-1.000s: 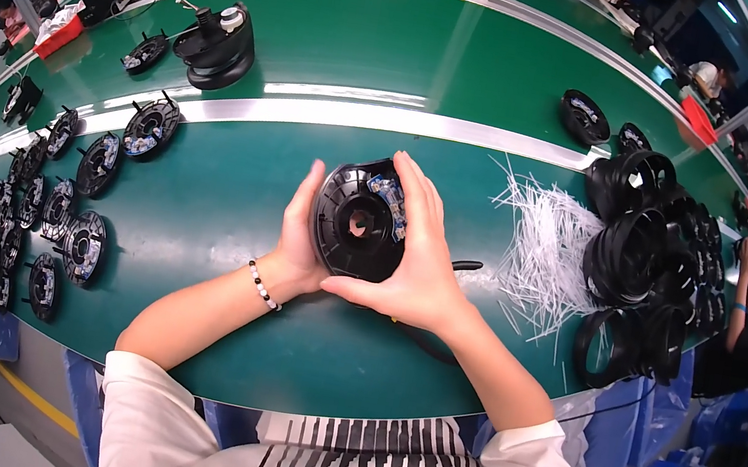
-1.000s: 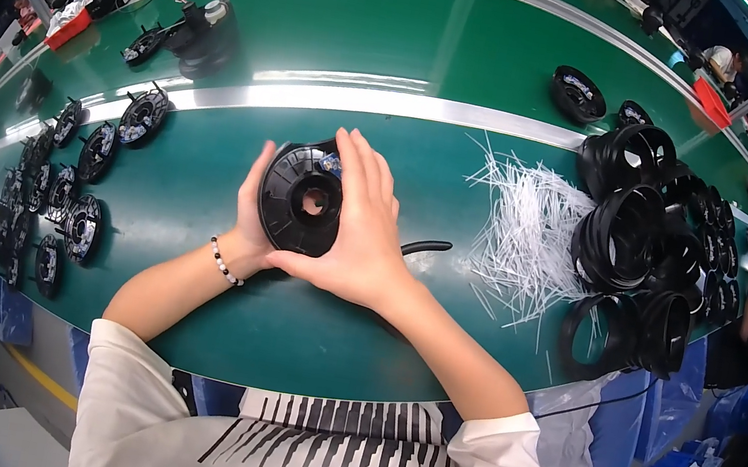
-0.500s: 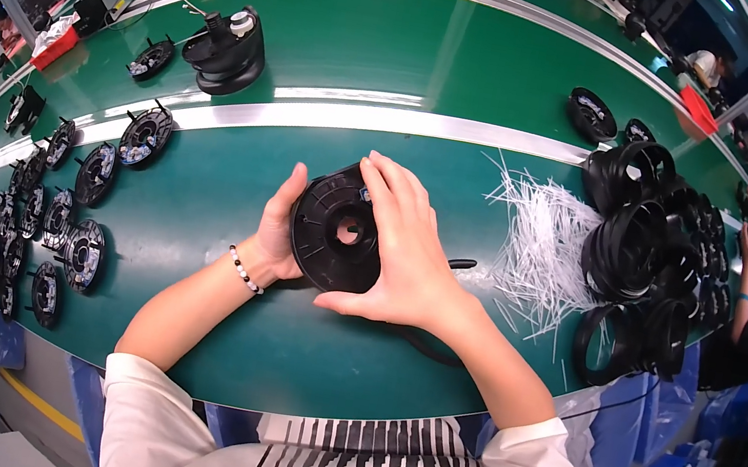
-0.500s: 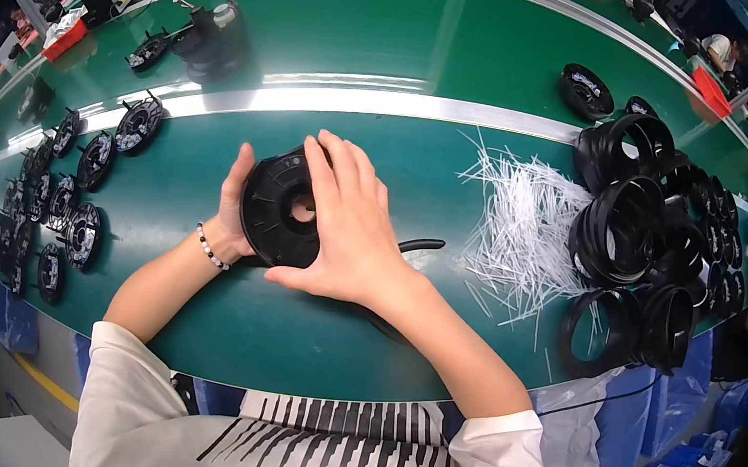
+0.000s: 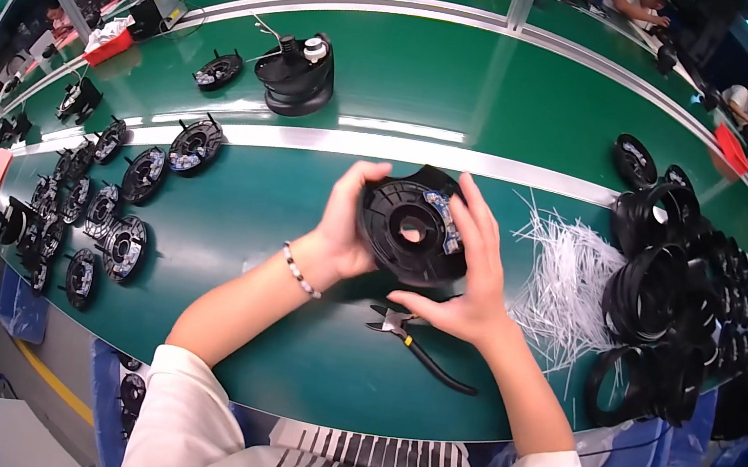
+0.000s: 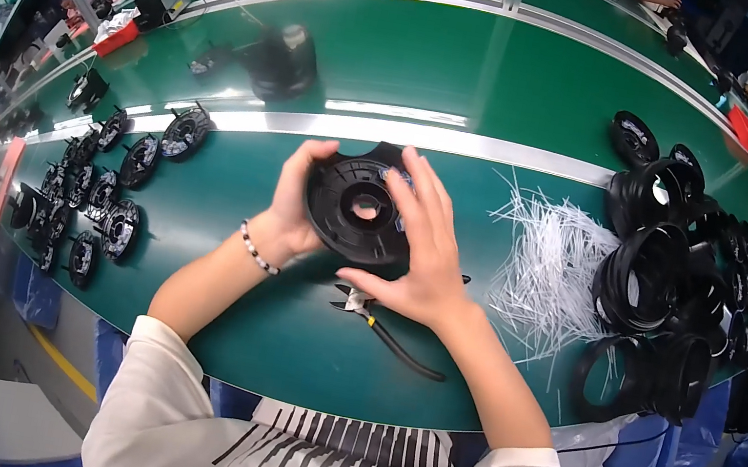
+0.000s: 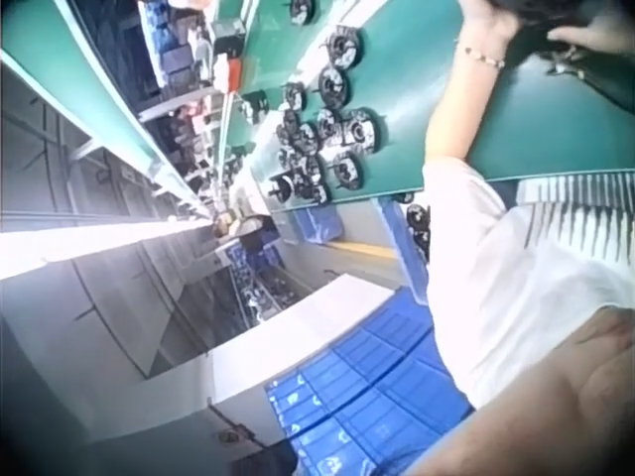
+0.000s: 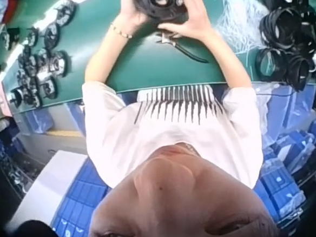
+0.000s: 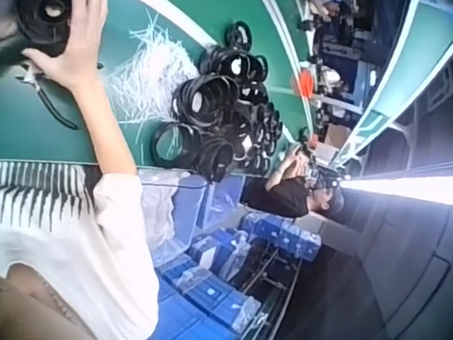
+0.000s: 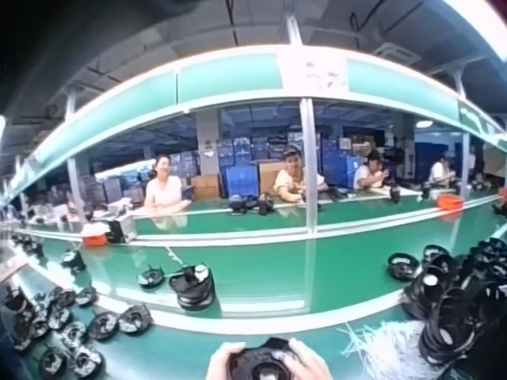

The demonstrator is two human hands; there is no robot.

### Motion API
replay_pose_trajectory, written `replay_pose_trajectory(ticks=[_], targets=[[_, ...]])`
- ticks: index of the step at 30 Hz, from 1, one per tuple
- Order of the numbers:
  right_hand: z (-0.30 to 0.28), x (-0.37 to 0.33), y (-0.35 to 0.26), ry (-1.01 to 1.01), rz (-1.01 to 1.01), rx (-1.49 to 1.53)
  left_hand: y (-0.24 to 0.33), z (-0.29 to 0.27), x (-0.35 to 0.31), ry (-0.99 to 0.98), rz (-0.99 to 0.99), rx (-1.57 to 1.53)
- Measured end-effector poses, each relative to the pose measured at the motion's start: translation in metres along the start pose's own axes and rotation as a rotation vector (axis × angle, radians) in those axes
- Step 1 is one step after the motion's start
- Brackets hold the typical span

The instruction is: Assembling components into black plastic housings on a factory production line.

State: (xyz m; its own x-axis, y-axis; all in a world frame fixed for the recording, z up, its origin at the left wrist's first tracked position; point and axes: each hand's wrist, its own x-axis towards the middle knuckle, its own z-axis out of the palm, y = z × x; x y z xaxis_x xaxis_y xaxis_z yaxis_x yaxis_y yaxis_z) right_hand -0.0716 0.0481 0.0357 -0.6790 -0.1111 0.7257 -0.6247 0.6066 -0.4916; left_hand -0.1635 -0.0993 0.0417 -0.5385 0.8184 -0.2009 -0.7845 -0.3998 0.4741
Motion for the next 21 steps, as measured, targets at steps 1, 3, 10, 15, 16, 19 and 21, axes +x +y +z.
replay_pose_trajectory(ticks=[1,3,10,15,16,19,21], targets=[[-0.004,-0.004,0.006,0.019,-0.07,-0.002,0.006,0.003,-0.001,-0.003,-0.045,-0.001],[-0.015,-0.008,0.009,0.044,-0.145,-0.047,0.01,-0.002,0.002,0.016,-0.059,0.074],[-0.024,-0.007,0.01,0.084,-0.221,-0.169,0.013,-0.011,0.012,-0.057,-0.111,0.068],[-0.028,-0.011,0.018,0.019,-0.147,-0.281,0.015,-0.005,0.027,0.017,0.09,0.358],[-0.026,-0.012,0.016,-0.025,-0.061,-0.308,0.017,-0.01,0.036,0.015,0.173,0.459],[-0.026,-0.016,0.01,-0.145,0.068,-0.36,0.027,-0.013,0.075,0.187,0.296,0.502],[-0.025,-0.02,0.003,-0.236,0.071,-0.306,0.038,-0.013,0.108,0.336,0.357,0.537]])
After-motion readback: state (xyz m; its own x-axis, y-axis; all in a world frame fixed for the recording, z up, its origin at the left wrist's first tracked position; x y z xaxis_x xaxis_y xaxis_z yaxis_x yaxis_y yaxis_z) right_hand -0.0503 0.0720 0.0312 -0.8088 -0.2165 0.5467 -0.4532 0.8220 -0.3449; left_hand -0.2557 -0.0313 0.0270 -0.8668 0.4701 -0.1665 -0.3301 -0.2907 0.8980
